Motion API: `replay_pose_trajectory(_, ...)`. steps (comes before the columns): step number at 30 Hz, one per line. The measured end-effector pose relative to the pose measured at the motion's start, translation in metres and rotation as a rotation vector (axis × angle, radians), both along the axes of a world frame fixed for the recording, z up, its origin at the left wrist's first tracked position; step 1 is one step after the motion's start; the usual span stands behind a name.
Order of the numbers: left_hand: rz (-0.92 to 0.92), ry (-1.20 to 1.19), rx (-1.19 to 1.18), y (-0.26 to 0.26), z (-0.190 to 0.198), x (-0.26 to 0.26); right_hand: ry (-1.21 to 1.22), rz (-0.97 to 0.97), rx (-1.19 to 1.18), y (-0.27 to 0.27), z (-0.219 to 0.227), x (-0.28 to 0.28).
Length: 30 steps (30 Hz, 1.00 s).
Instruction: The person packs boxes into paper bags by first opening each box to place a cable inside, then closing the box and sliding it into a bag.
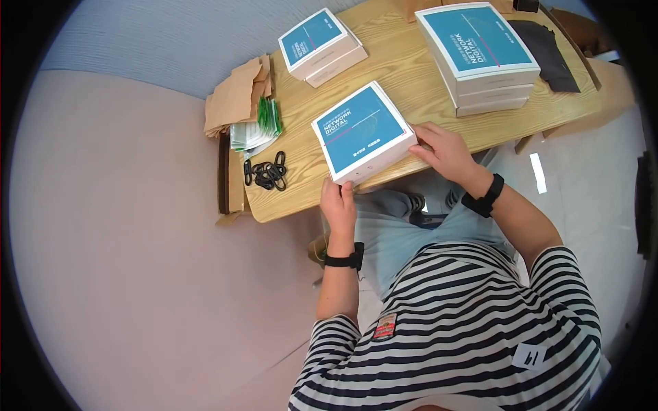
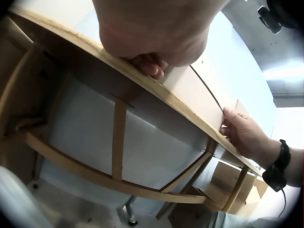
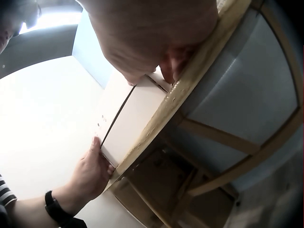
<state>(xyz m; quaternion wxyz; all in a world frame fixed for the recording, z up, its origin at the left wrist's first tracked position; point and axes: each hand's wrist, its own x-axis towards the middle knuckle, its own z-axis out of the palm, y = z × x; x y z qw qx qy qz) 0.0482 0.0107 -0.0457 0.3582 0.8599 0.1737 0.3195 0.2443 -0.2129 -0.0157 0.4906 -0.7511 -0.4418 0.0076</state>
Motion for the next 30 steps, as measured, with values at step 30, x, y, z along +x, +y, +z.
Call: replay_pose_trajectory(30,-0.124,-0.088,-0.354,0.004,-0.002,-0.002,-0.008,-0.075,0.059,-0.002,-0.007,-0.008)
